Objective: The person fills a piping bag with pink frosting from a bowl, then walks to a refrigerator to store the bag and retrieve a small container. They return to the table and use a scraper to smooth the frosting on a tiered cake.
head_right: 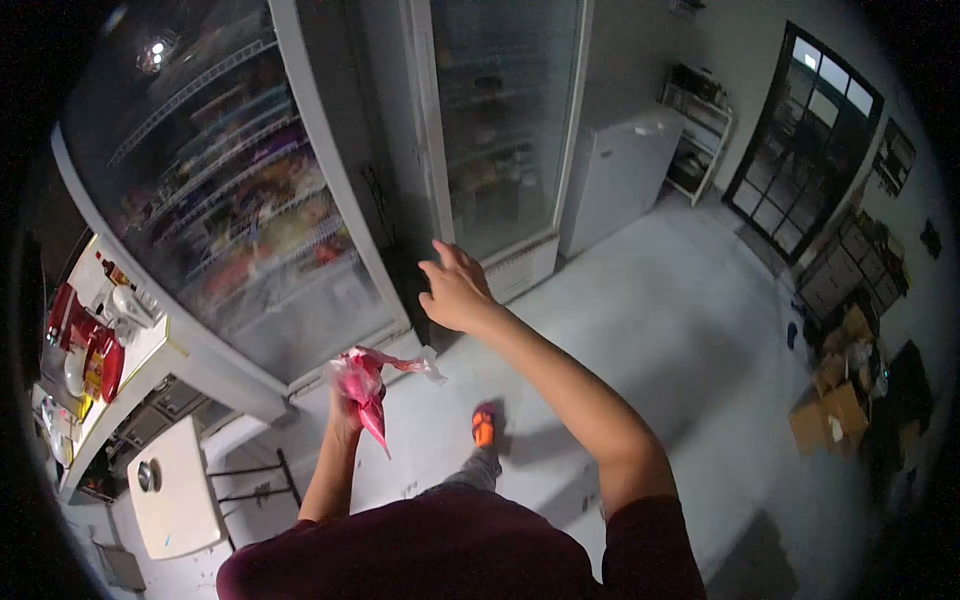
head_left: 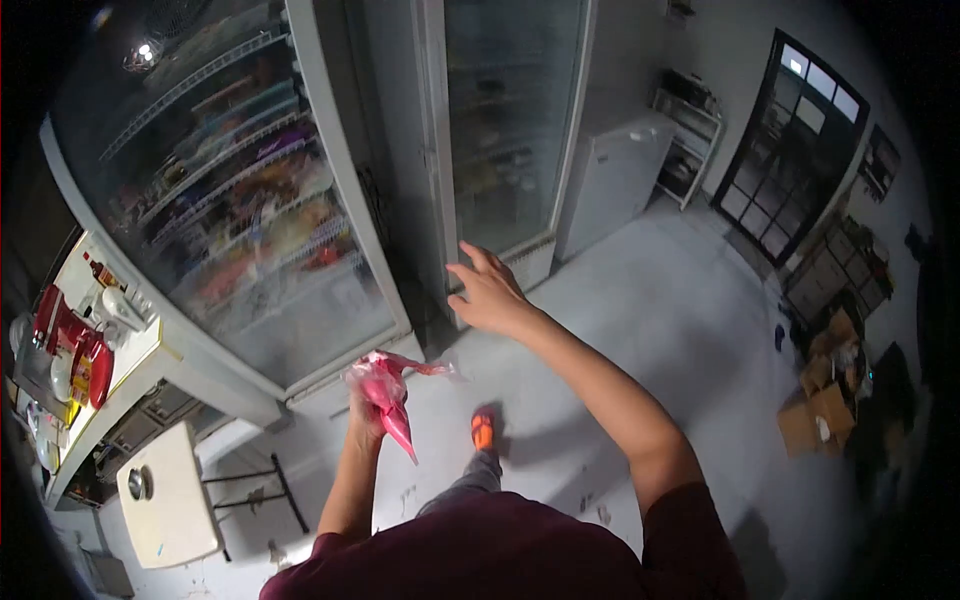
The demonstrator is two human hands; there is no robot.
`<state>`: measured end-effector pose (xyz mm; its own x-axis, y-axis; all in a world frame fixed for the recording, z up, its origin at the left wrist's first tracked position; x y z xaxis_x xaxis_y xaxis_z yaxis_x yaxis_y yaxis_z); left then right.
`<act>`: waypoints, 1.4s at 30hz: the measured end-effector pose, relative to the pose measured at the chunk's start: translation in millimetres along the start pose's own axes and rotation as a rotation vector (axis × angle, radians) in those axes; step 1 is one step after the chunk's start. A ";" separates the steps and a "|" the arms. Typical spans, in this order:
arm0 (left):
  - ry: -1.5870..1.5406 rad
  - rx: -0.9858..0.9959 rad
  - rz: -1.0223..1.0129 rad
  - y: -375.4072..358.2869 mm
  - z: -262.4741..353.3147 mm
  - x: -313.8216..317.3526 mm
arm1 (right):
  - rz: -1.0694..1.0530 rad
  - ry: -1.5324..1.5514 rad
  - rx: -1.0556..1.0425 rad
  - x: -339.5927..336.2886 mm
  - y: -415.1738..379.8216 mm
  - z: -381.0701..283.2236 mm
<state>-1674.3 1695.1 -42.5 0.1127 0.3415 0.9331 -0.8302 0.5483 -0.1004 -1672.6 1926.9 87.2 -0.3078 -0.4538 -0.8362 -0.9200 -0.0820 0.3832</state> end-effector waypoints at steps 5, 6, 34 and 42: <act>0.009 0.148 -0.052 150.6 -1.2 29.5 | 0.080 -0.450 -0.112 -3.8 193.0 70.1; 0.011 0.143 -0.096 173.6 0.9 33.3 | 0.090 -0.502 -0.144 -5.3 225.2 84.7; 0.030 0.789 0.294 285.7 -80.6 39.4 | 0.436 -0.253 -0.884 -76.9 344.6 210.3; 0.208 0.825 0.091 391.3 -95.1 86.2 | 0.572 0.017 -0.970 -147.7 180.9 348.1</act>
<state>-1937.6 2011.7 -34.2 0.0570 0.5347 0.8431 -0.9635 -0.1917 0.1868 -1877.9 2288.0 143.5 -0.6141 -0.6572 -0.4369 -0.0646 -0.5099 0.8578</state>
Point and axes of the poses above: each hand's wrist, its own y-axis towards the middle knuckle, its own x-axis out of the palm, z = x × y, the point moved 1 cm from there along y, towards the middle knuckle, and after that the axes turned 1 degree about x, right-handed, at the moved point
